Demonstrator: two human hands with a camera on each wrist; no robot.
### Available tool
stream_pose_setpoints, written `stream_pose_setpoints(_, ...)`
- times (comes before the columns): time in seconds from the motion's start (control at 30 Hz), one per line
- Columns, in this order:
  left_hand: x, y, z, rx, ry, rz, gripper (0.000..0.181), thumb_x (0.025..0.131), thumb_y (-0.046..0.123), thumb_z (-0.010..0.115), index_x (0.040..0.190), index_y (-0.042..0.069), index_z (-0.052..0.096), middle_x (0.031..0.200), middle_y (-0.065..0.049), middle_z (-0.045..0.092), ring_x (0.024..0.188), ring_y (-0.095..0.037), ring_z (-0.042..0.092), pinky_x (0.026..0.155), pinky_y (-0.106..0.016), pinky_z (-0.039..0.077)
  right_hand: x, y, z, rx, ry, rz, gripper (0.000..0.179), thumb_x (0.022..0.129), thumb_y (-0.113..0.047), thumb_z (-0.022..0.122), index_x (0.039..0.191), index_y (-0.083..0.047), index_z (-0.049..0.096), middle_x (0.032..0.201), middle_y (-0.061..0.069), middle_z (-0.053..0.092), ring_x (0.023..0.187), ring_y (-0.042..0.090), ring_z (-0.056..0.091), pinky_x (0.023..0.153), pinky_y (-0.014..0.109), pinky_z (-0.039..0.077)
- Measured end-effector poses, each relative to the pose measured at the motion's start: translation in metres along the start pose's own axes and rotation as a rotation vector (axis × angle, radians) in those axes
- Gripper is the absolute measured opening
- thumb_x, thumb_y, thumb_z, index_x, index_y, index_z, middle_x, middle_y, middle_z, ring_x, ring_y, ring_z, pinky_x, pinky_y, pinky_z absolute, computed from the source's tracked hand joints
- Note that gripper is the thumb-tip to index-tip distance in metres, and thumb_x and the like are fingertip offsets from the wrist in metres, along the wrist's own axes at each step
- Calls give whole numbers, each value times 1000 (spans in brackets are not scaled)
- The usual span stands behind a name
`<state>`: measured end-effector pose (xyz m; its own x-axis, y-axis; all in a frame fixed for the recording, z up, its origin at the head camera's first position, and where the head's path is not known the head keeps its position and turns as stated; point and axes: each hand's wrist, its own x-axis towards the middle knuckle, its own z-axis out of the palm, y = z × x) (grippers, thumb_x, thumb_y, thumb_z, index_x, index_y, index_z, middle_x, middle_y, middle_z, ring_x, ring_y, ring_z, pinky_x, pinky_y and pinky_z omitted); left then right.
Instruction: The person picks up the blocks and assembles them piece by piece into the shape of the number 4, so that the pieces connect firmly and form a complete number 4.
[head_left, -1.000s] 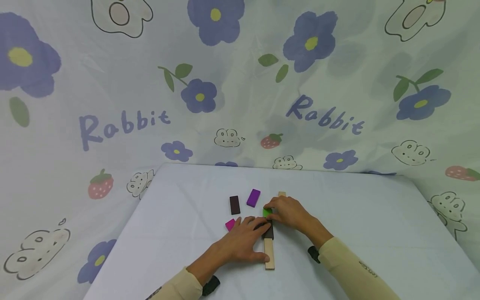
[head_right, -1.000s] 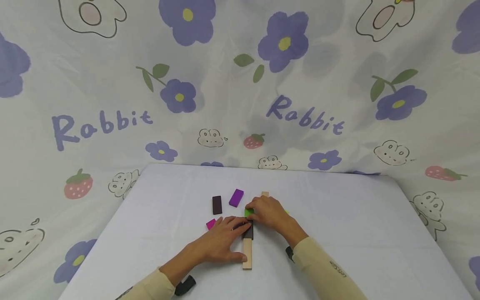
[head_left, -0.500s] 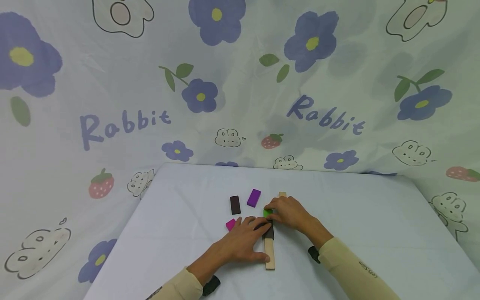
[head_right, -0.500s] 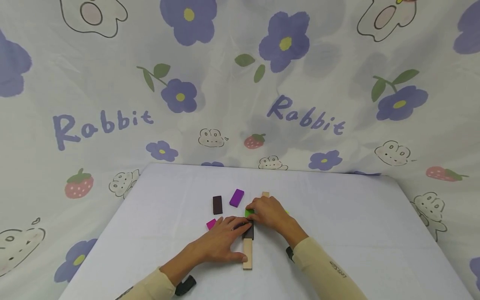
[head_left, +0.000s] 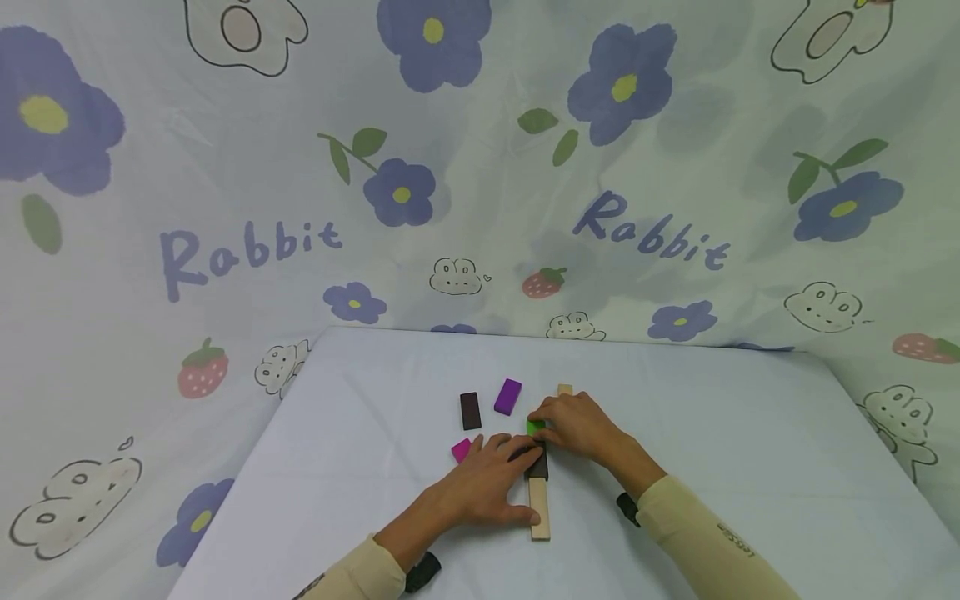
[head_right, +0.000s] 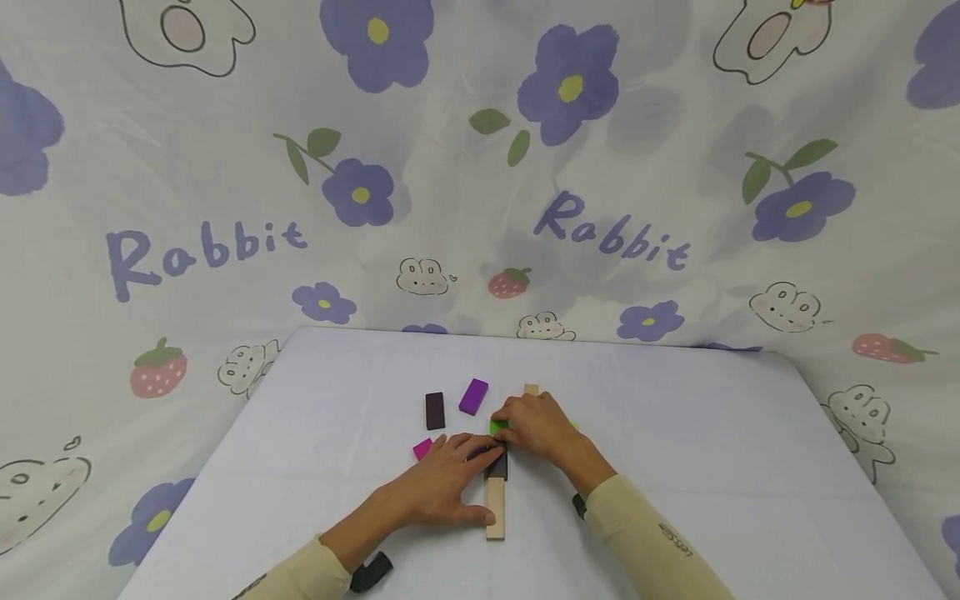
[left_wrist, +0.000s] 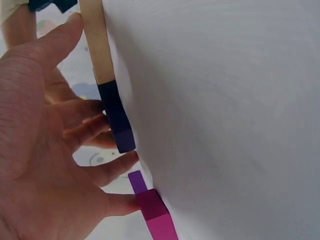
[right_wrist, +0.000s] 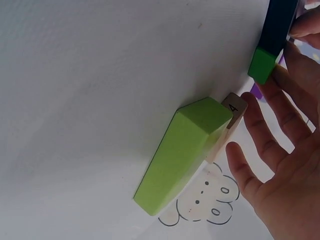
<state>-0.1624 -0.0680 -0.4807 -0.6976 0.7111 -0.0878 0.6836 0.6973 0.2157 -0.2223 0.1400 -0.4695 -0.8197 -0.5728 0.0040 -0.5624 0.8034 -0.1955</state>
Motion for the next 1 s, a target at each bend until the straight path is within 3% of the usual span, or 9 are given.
stream_pose_setpoints(0.7,-1,2,-1,-2,-4,-7,88,86,73,62,154,20,44,157,1,39,141,-29,39,108,-66,34,0,1,2,-27,-6,-2,29,91,-31,76,119,-20,77,112,-3,73,104,20,67,90,56,49)
stream_pose_setpoints(1.0,-1,1,-3,-15,-7,1,86,87,70,63,154,19,44,156,0,39,141,-28,38,108,-66,34,-2,3,2,17,33,15,30,94,-29,74,122,-18,75,118,-1,72,108,22,66,92,55,49)
